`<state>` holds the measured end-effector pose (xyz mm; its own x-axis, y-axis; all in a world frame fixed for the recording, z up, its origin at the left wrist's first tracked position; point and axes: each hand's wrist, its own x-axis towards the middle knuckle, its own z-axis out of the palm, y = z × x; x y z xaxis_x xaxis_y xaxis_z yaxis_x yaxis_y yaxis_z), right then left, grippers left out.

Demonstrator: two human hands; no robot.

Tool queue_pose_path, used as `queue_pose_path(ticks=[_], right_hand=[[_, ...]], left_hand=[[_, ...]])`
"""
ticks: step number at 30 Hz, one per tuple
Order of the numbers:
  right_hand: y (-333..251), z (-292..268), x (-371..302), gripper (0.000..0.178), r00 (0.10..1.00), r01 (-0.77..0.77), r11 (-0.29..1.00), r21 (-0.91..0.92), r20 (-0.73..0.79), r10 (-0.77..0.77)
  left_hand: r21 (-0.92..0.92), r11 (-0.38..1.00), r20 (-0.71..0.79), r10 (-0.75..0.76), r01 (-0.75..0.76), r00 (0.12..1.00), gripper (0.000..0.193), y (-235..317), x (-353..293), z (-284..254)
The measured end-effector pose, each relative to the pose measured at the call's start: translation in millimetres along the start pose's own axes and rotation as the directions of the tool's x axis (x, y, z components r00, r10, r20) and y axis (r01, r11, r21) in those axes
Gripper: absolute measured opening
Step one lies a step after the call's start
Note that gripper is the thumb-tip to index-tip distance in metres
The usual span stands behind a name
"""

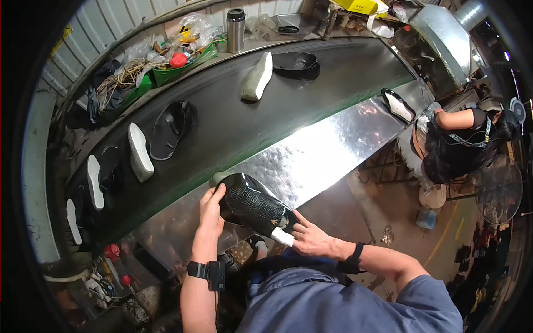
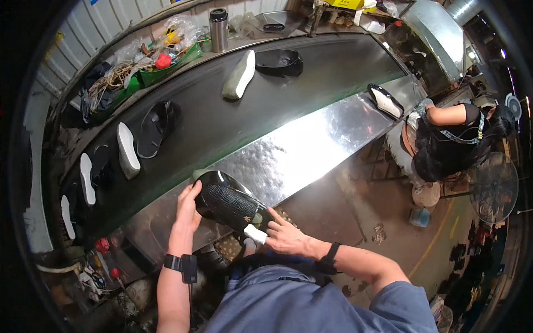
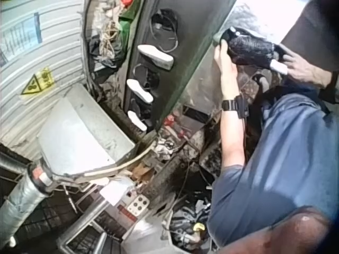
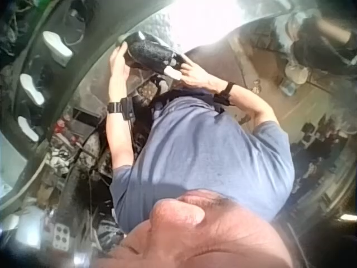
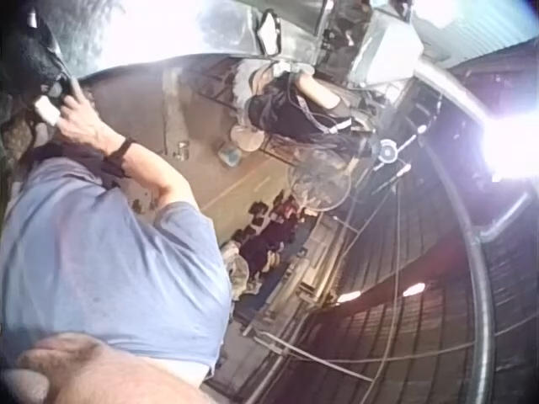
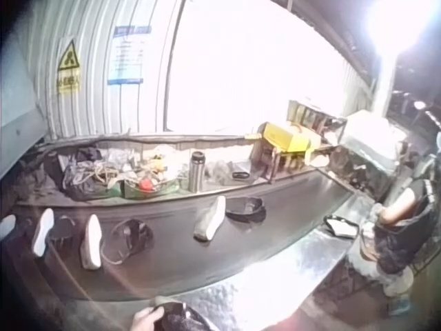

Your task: Operating a toe-lasting machine to shape shoe uppers onto lasts in a factory production line.

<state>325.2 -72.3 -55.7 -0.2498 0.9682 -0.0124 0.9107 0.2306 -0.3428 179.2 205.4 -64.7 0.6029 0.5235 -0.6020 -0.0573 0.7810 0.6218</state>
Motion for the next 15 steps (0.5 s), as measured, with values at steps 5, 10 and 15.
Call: queue_pose_path(ticks=[5,10,15], right_hand=[[5.7,10.9,24.0,0.049,0.913,0.105,0.974,0.201,-0.409,-0.014],[6.4,23.2,45.4,0.103,0.771,-0.146,0.712,0.687,-0.372,0.517],[23.4,25.0,5.4,0.098,0.887,-0.102,0.684,0.722,-0.245,0.392]], left_hand=[[0.644,0.752,-0.334,0.442,-0.141,0.832,0.026,8.1,40.5,-15.9],[0.749,0.651,-0.393,0.585,-0.123,0.709,0.026,-9.8,55.8,-1.7],[0.547,0.827,-0.423,0.407,-0.130,0.809,0.031,-46.4,40.9,-28.0]])
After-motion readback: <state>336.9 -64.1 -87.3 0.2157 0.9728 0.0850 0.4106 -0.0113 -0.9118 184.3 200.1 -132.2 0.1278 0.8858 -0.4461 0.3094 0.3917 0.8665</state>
